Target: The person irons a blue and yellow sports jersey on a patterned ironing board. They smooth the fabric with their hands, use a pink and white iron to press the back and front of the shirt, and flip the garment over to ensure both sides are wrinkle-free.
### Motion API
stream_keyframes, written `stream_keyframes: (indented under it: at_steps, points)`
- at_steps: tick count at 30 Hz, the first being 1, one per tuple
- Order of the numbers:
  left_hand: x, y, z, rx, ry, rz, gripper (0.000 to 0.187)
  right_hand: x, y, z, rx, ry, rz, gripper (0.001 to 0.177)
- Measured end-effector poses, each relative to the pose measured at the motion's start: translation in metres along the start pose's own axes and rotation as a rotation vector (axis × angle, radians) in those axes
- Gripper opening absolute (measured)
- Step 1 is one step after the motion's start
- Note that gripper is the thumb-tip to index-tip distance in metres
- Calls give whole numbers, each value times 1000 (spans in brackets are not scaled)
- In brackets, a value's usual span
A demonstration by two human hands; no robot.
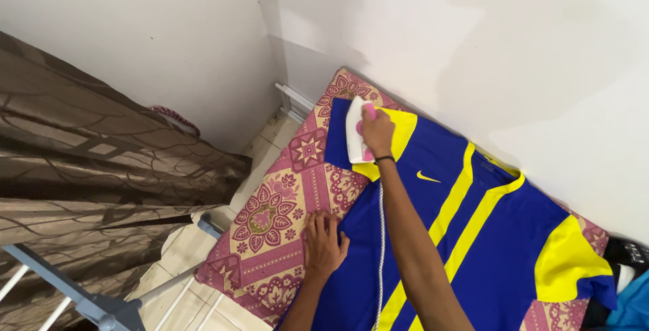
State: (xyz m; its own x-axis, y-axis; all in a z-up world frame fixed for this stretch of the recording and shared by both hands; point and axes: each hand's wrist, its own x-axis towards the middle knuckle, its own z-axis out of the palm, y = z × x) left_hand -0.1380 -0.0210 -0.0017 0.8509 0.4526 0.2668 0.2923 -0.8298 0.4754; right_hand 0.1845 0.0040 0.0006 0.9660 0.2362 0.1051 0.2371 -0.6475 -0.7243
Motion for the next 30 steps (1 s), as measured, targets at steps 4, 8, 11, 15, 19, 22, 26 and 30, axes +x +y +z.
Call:
stream_keyframes:
  at_steps: [4,8,11,15,19,22,26,30]
  points:
    - [-2,-1,4,5,-13,-7,47,5,-9,20,-65,-52,-42,51]
    - [-4,-1,8,24,-17,-21,47,1,-22,36,-38,-135,-49,51]
    - [-4,-1,7,1,10,-2,47,-6,-36,41,-30,-144,-115,50]
    - [-1,1,3,-7,8,-14,45,-12,-31,16,-8,-162,17,52]
    - [1,2,-2,-8,-20,-26,45,-15,-1,-47,-31,54,-99,54]
    - [0,2,-3,-9,-2,-12,44,-22,11,-89,-48,-26,116,55]
    - [0,2,-3,1,13,-11,46,-28,22,-94,39,-38,225,51]
    - [1,2,-4,0,-7,-11,46,-31,32,-68,-152,152,-133,51]
